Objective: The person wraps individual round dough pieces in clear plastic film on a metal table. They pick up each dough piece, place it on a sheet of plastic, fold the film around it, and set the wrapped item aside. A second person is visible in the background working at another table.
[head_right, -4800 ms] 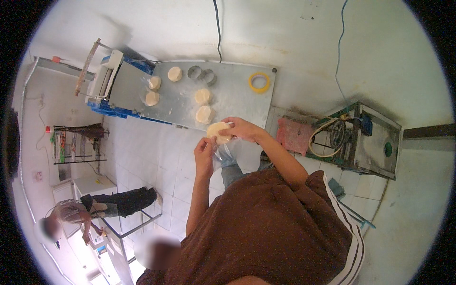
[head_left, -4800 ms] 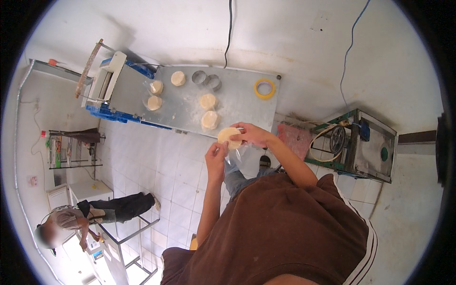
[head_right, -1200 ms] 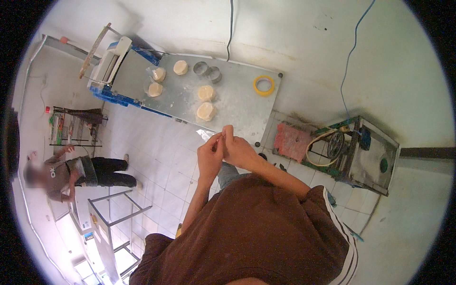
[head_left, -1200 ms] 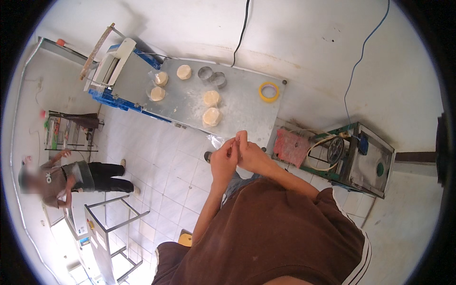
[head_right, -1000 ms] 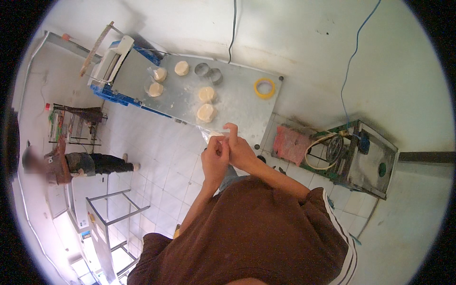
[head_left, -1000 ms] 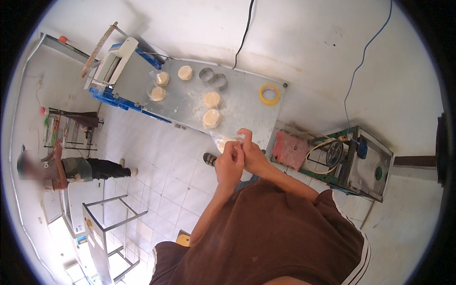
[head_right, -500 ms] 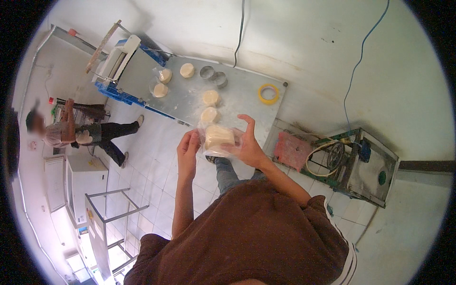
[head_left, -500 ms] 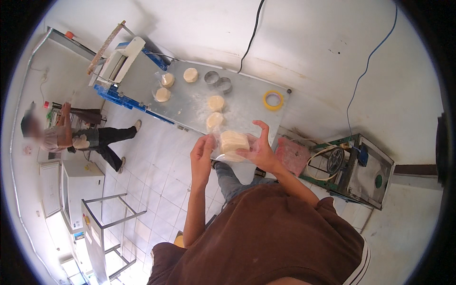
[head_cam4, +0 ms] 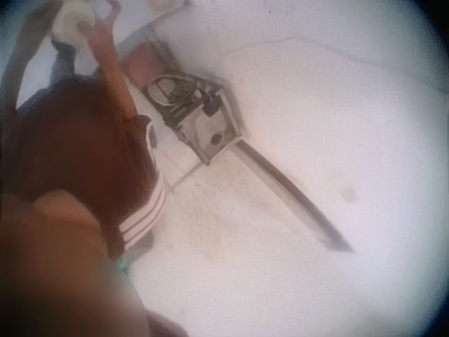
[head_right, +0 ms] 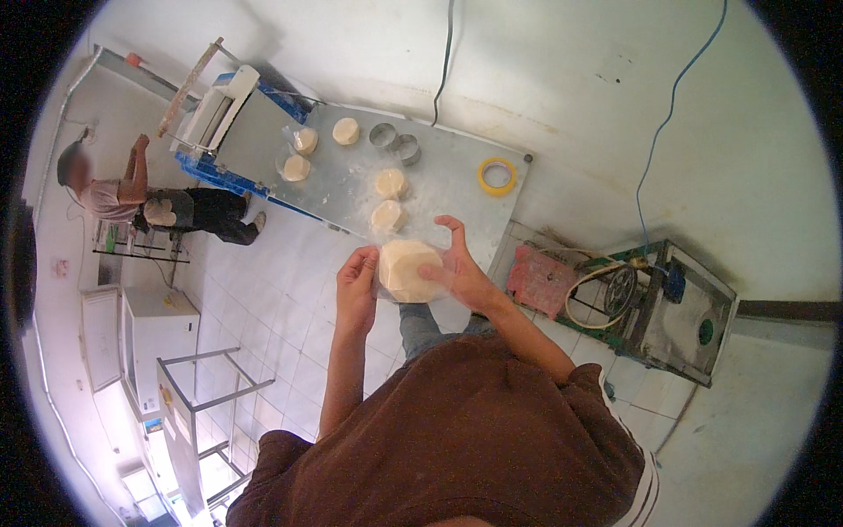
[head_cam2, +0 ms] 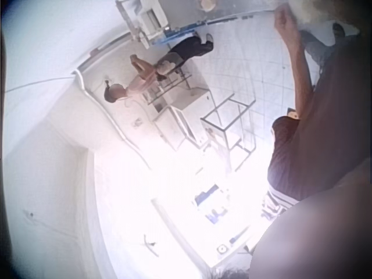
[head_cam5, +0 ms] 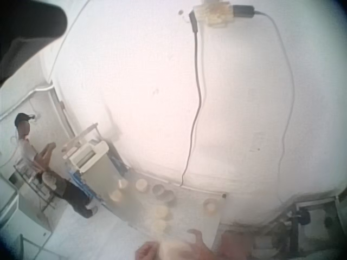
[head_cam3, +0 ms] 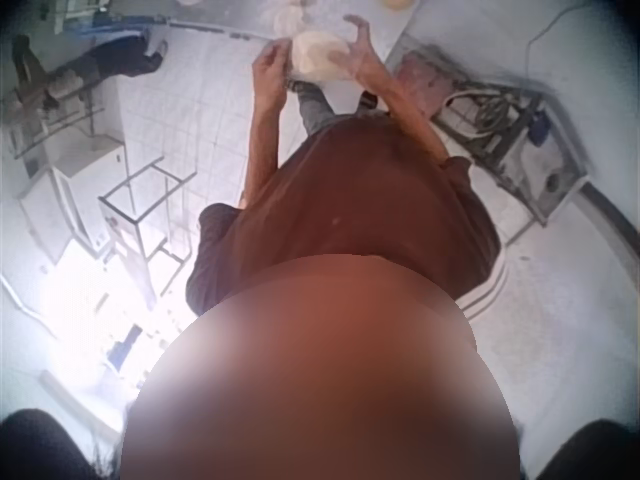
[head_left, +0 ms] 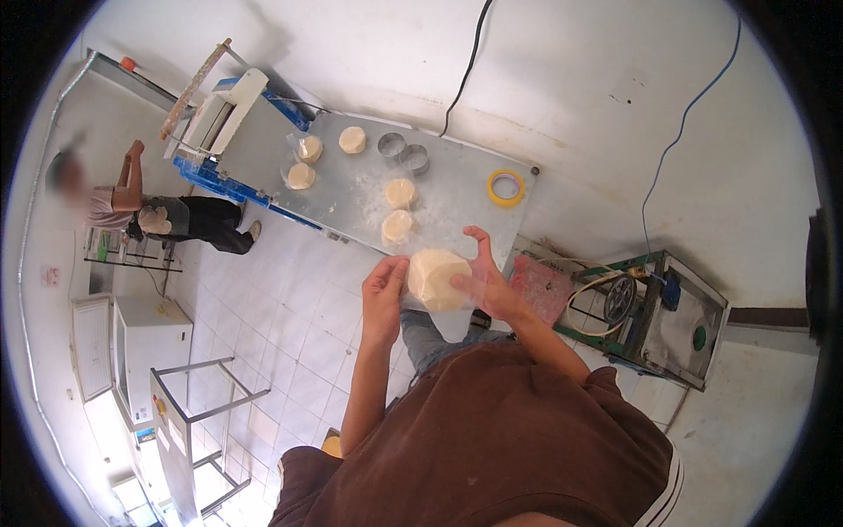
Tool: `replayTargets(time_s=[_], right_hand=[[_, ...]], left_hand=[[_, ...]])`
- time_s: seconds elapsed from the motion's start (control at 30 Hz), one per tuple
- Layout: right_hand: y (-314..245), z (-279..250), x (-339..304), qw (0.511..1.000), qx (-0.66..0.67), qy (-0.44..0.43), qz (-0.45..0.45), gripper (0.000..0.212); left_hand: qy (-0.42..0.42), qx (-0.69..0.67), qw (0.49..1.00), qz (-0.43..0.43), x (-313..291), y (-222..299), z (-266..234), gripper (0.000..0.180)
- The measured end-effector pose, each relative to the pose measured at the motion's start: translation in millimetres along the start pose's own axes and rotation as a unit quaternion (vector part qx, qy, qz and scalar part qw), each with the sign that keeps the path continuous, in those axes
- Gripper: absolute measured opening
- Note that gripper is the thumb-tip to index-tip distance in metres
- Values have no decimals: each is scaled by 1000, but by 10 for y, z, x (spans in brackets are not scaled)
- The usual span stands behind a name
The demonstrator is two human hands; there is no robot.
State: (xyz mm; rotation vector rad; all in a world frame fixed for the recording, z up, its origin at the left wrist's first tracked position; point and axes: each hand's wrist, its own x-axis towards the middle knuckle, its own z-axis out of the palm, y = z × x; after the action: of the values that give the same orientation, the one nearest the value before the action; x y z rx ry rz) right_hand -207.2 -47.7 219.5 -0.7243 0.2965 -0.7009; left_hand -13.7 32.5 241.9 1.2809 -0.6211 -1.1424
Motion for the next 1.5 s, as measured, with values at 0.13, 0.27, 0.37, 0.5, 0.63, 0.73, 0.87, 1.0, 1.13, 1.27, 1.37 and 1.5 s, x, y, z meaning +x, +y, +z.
replayTargets(time_s=[0.13,0.27,0.37,0.5,0.63,0.73,0.87,1.0,1.13,1.27,1.37,1.5], right_hand=[[-61,6,-20,999,-23,-29,6,85],[-110,-6,-40,998,-43,-47,18,89],[-108,-18,-47,998,-19,-66,14,91],[-98,-49,-43,997,-30,-75,18,93],[-98,-57,-43,994,-82,-72,12,92],[-85,-39,-59,993,-85,-83,11,92],[-79,-20,-79,993,-86,-84,17,92],[-99,-6,-108,993,-59,-101,19,93],[-126,-26,-117,990,-60,-120,31,92],[-135,-30,-110,987,-105,-120,10,88],[-122,-29,-105,988,-114,-106,-1,88],[-112,-11,-114,989,-112,-99,2,88]], left_hand=[[-26,-22,999,-6,-5,-32,19,20],[-14,-27,999,-12,-51,-37,95,20],[-11,-15,1000,-23,-66,-46,100,19],[-57,-108,991,-48,-60,-67,-8,20],[-83,-109,989,-63,-62,-50,-116,20],[-97,-125,982,-99,-93,-16,-126,19],[-108,-87,987,-83,-100,-5,-80,19],[-91,-72,993,-33,-110,-59,-22,18],[-83,-36,996,-16,-56,-96,-21,19],[-78,-64,994,-35,-79,-67,-4,19],[-111,-111,985,-76,-118,-3,-47,19],[-163,-77,980,-85,-66,23,-163,23]])
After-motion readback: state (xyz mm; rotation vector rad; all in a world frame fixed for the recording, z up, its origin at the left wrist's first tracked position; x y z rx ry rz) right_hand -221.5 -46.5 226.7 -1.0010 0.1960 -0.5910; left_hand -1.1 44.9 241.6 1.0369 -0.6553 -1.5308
